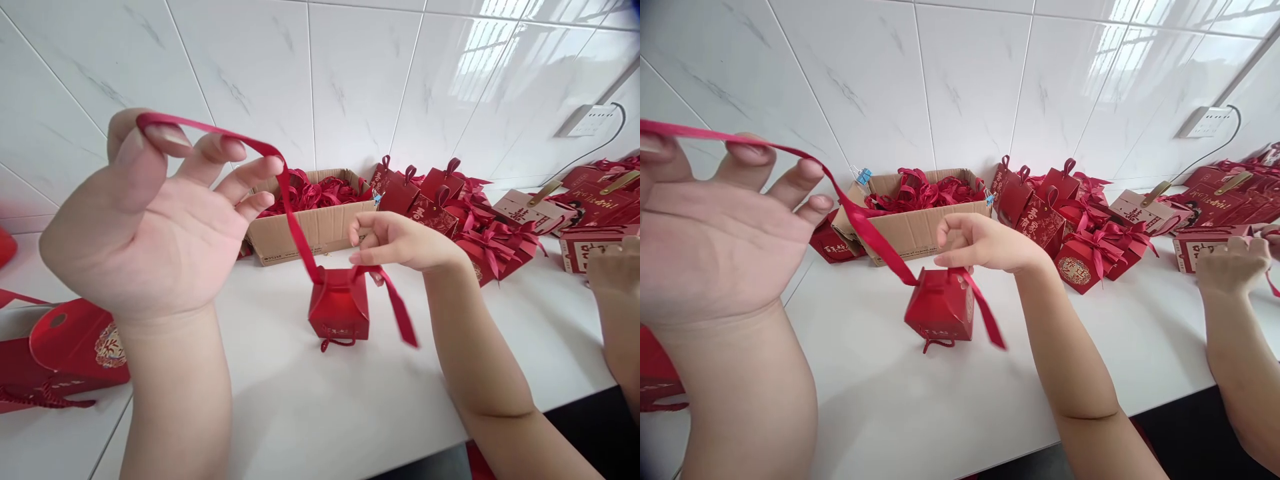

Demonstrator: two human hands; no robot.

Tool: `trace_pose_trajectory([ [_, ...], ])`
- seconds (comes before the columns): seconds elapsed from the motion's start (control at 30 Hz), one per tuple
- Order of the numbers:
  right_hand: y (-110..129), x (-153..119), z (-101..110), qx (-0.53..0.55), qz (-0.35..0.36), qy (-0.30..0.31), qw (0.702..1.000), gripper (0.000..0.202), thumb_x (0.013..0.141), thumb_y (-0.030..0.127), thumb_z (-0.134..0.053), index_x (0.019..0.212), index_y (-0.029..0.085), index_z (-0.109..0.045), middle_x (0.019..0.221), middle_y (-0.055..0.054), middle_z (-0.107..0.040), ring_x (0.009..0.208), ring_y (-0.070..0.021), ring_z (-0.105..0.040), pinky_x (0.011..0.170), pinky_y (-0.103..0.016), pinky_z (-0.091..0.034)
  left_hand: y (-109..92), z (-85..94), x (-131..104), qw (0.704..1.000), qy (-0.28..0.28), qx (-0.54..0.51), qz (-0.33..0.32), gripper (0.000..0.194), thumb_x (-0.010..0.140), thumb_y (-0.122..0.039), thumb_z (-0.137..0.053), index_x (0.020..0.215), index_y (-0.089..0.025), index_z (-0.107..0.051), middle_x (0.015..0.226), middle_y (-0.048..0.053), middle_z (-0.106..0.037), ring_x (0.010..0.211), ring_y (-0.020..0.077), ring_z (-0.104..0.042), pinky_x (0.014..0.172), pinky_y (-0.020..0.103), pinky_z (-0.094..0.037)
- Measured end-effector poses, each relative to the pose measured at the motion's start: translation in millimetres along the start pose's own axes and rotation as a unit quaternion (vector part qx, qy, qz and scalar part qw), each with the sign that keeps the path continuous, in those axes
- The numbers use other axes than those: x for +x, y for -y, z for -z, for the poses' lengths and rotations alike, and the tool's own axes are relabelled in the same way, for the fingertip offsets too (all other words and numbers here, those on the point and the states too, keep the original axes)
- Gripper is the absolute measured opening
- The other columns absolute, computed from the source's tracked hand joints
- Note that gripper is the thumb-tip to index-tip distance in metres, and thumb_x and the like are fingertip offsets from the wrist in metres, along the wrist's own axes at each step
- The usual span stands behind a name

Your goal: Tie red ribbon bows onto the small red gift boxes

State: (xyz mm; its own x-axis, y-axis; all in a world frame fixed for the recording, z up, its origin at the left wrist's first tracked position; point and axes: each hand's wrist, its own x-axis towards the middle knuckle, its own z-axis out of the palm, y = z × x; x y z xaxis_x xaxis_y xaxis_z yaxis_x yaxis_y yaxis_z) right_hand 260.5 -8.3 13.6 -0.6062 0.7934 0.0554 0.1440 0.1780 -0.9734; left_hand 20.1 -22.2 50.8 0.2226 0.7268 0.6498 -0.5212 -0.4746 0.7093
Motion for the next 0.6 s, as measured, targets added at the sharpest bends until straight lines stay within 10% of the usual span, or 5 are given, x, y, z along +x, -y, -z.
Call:
trace_pose_trajectory([
  [0.27, -8, -4, 13, 0.085, 0.099, 0.019, 0.991, 0.017, 0.078, 0.023, -0.067, 0.094, 0.016, -0.069, 0.090, -0.005, -0.072, 0.072, -0.0163, -0.070, 0.065, -0.030, -0.057, 1, 3.4, 1, 0.998, 0.000, 0.046, -0.041, 0.010, 0.082, -0.041, -0.065, 0.076, -0.032, -0.066, 0.090, -0.007, -0.067, 0.094, 0.0234, -0.062, 0.071, 0.033, -0.049],
  [0.43, 2, -8, 8, -0.137, 0.046, -0.048, 0.988, 0.014, 0.074, 0.027, -0.070, 0.085, 0.018, -0.069, 0.080, -0.001, -0.069, 0.067, -0.0117, -0.063, 0.060, -0.025, -0.049, -2, -1.5, -1, 0.999, 0.000, 0.047, 0.003, 0.010, 0.083, -0.037, -0.065, 0.078, -0.029, -0.066, 0.089, -0.005, -0.066, 0.098, 0.0249, -0.062, 0.078, 0.035, -0.049],
  [0.6, 14, -14, -31, -0.388, -0.043, 0.009, 0.920, 0.026, 0.070, 0.042, -0.073, 0.069, 0.018, -0.065, 0.063, 0.000, -0.061, 0.056, -0.0107, -0.051, 0.046, -0.024, -0.032, -4, -2.1, -1, 0.997, 0.009, 0.064, 0.029, 0.015, 0.088, -0.031, -0.058, 0.076, -0.027, -0.066, 0.088, -0.005, -0.066, 0.099, 0.0253, -0.062, 0.079, 0.037, -0.048],
])
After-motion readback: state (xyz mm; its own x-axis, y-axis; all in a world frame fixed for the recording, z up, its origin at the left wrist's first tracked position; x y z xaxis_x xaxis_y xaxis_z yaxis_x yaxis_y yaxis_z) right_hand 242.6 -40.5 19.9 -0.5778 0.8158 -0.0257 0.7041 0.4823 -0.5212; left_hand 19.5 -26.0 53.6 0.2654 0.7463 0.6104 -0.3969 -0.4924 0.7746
